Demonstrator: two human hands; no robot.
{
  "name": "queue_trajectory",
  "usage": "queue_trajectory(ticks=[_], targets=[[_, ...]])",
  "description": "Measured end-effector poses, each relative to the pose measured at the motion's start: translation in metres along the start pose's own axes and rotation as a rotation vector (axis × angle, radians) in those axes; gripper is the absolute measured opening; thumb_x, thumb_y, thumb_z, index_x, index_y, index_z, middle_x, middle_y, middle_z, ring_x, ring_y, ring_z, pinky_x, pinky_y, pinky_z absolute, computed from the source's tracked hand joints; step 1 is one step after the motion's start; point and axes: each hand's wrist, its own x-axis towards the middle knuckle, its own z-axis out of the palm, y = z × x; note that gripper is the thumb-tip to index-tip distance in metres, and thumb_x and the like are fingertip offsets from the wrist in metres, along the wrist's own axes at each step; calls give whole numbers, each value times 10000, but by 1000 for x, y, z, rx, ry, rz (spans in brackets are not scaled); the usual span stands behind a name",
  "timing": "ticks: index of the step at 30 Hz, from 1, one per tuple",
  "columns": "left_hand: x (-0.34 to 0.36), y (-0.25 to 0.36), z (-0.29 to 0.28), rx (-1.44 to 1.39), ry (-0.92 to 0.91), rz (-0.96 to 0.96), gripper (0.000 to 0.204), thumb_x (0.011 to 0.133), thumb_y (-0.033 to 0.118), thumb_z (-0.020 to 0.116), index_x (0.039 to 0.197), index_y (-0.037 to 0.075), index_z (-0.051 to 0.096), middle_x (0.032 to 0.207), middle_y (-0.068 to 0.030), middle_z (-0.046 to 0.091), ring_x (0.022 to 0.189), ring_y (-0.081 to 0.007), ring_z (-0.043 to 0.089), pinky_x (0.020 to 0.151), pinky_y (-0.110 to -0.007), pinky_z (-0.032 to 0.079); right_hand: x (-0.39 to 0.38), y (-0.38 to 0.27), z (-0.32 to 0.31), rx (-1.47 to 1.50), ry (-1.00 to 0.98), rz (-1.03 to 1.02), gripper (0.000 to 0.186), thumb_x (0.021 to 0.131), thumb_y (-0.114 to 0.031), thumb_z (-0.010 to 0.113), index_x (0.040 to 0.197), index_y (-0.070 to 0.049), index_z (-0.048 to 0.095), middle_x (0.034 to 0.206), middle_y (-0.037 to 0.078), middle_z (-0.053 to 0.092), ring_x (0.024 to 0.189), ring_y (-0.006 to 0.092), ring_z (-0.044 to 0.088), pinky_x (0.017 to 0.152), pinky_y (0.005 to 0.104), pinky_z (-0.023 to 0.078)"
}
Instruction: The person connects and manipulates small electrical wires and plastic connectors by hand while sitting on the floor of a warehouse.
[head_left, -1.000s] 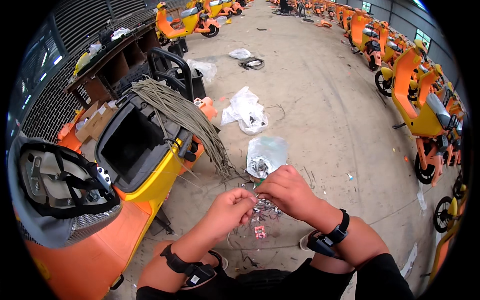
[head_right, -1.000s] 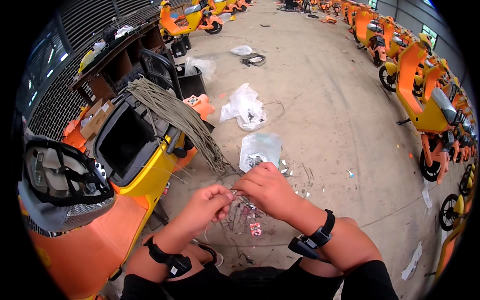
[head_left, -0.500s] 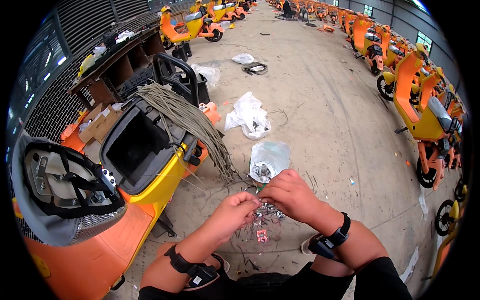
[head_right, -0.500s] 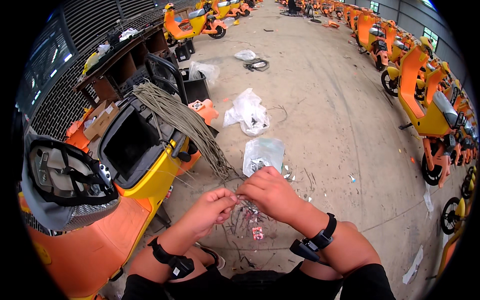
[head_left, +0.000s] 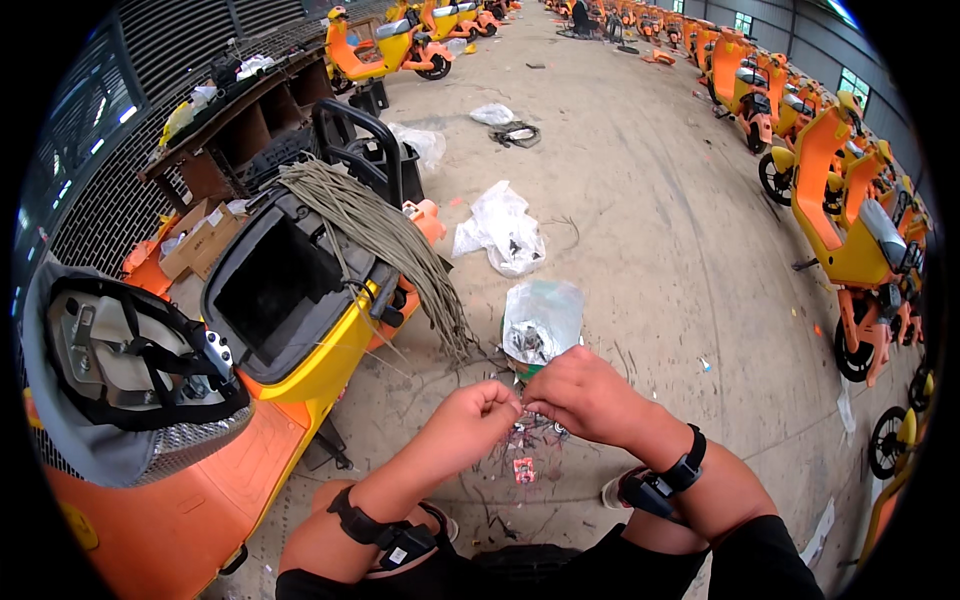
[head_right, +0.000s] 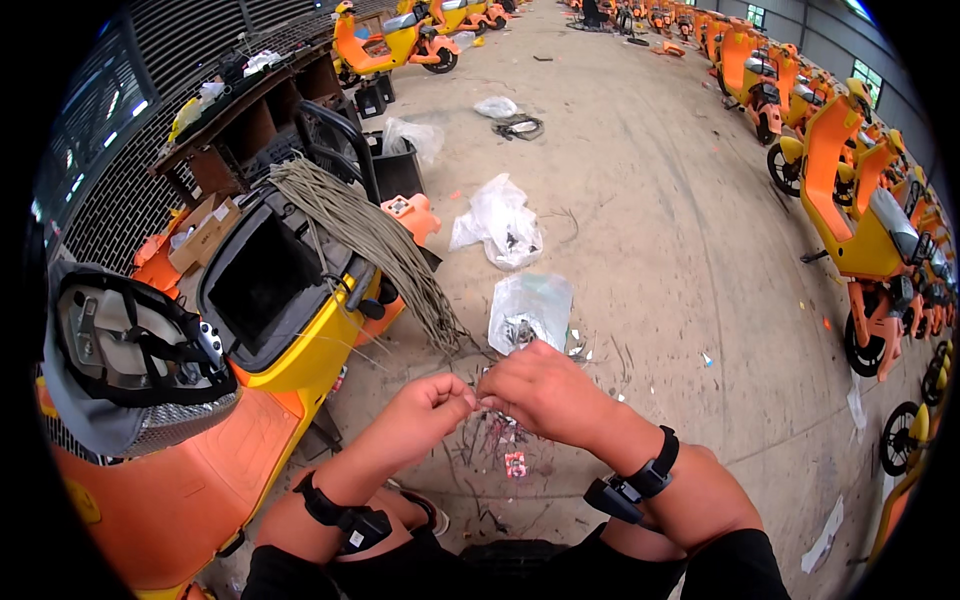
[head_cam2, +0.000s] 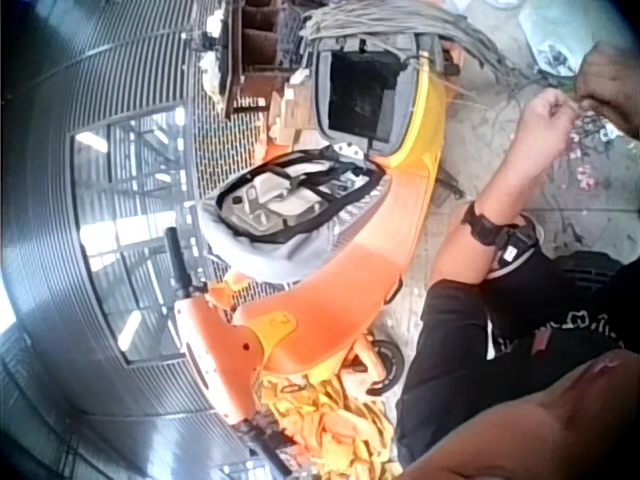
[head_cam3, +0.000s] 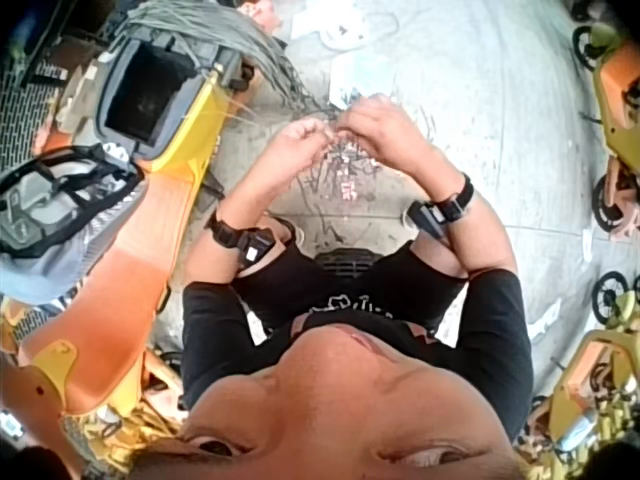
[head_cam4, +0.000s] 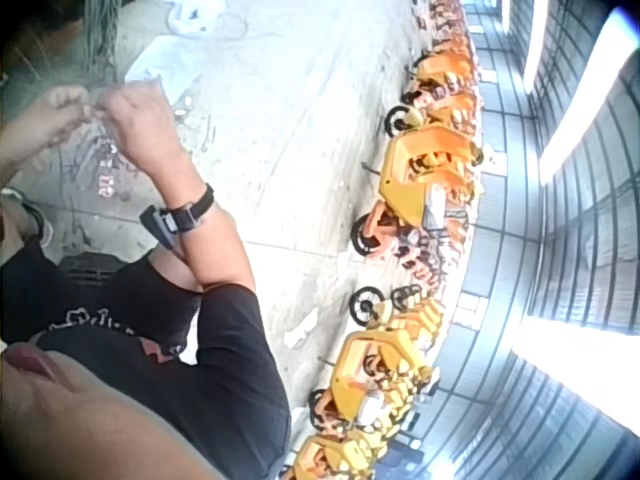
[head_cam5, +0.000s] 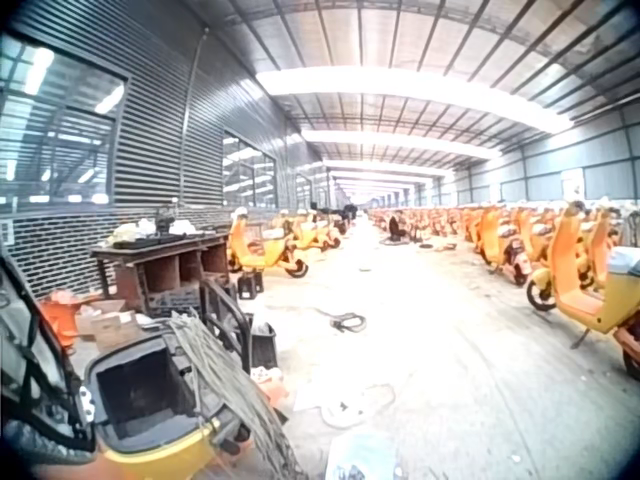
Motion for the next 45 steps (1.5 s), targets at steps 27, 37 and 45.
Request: queue_trajectory(ticks=[27,37,45], targets=[[-4,-16,2,740,-26,222,155,956,198,615,957,47,646,797,-91,668,677,-261,641,600,-394,483,-20,17,7,221,-450,298,246,948,-284,691,997,-44,671,858,111,688,773,330,657,726,426,516],[3,-1,-5,-146,-143,-300,107,977,141,592,939,54,642,699,47,483,594,-55,426,527,-231,324,-8,7,1,146,-155,26,172,880,-217,747,1014,-131,682,937,46,696,921,277,657,853,377,483],[2,2,-2,-266,-119,-323,117,988,150,598,940,53,642,695,42,489,558,-61,419,508,-237,322,-5,6,0,207,-156,66,101,917,-173,706,968,-100,658,915,61,683,885,288,653,844,392,488]])
